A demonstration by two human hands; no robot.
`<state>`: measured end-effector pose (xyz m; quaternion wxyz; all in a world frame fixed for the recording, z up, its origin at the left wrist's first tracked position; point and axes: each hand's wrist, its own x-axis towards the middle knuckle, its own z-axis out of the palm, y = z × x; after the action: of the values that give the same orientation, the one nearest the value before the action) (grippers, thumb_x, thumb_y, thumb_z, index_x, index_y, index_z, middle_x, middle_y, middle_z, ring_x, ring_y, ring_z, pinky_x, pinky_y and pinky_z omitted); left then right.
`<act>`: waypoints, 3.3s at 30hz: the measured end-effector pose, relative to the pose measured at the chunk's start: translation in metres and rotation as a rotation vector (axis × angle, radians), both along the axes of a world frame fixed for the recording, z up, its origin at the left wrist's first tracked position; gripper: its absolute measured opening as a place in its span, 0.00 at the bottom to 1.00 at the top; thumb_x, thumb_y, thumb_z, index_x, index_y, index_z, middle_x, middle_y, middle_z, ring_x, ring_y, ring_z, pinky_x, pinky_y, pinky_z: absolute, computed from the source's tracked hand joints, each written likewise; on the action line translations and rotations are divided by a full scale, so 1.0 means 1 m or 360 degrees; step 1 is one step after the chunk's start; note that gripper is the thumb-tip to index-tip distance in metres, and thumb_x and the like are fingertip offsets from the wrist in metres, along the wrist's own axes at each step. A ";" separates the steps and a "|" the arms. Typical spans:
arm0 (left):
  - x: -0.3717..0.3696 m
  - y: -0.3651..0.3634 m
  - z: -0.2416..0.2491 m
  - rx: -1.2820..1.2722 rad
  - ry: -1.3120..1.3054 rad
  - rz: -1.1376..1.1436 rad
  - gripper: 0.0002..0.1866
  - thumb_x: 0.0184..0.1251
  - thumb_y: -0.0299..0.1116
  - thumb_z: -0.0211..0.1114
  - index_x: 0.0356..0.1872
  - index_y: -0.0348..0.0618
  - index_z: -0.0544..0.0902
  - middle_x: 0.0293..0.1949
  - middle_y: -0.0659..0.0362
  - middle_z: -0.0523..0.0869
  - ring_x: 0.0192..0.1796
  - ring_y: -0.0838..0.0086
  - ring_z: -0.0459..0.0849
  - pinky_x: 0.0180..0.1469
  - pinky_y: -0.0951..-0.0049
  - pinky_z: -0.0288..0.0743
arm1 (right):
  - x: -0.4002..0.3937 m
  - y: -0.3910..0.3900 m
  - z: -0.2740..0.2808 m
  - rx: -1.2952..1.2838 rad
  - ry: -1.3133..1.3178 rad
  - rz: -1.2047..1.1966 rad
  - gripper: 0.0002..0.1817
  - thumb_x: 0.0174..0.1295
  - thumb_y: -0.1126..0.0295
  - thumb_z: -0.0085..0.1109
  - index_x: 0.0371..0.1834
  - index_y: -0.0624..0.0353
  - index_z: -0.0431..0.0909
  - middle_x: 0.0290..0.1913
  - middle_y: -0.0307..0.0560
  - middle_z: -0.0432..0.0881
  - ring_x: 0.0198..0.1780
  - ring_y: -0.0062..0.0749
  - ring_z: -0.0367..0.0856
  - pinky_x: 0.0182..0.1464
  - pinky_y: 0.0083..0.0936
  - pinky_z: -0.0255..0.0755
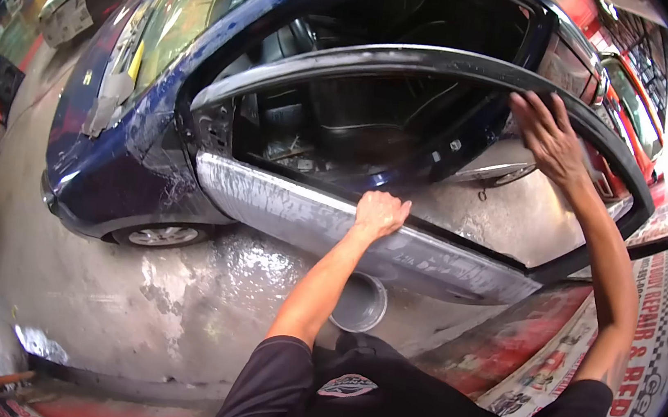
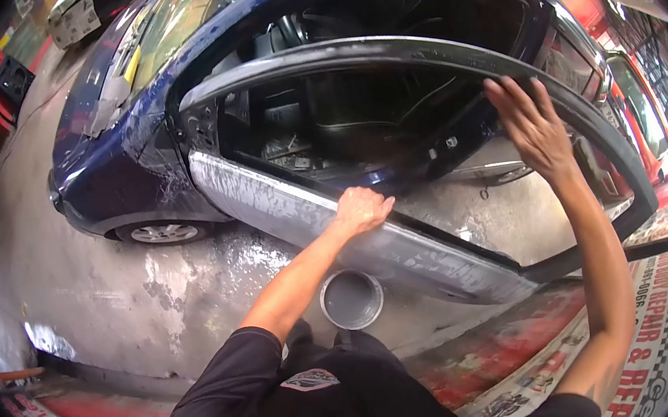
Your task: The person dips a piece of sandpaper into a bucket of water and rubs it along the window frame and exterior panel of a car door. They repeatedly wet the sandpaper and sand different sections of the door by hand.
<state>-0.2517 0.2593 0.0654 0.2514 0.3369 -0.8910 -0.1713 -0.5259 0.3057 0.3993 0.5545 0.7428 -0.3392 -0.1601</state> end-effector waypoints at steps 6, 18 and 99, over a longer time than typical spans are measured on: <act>-0.004 -0.004 0.003 0.0050 -0.0050 0.0105 0.33 0.83 0.54 0.54 0.23 0.42 0.91 0.27 0.45 0.91 0.35 0.47 0.92 0.43 0.47 0.86 | 0.140 -0.095 -0.046 0.0088 -0.0156 0.0428 0.35 0.71 0.65 0.56 0.83 0.57 0.72 0.89 0.40 0.63 0.90 0.34 0.55 0.92 0.50 0.42; -0.009 0.001 0.003 0.0108 -0.0067 0.0279 0.32 0.81 0.55 0.56 0.25 0.40 0.92 0.29 0.44 0.92 0.39 0.48 0.93 0.48 0.51 0.86 | 0.136 -0.096 -0.039 0.0059 -0.0226 0.0495 0.35 0.70 0.66 0.60 0.80 0.67 0.73 0.87 0.52 0.66 0.86 0.42 0.66 0.90 0.46 0.53; -0.013 0.000 -0.022 -0.0082 0.0106 0.0273 0.29 0.81 0.48 0.57 0.20 0.42 0.90 0.24 0.48 0.91 0.30 0.52 0.92 0.41 0.51 0.85 | 0.175 -0.093 -0.035 0.0219 -0.0279 0.0364 0.32 0.70 0.69 0.55 0.78 0.64 0.77 0.86 0.49 0.68 0.86 0.44 0.65 0.88 0.47 0.57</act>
<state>-0.2645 0.2589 0.0434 0.3033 0.3996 -0.8541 -0.1372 -0.3505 0.2128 0.3642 0.4851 0.8240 -0.2878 -0.0533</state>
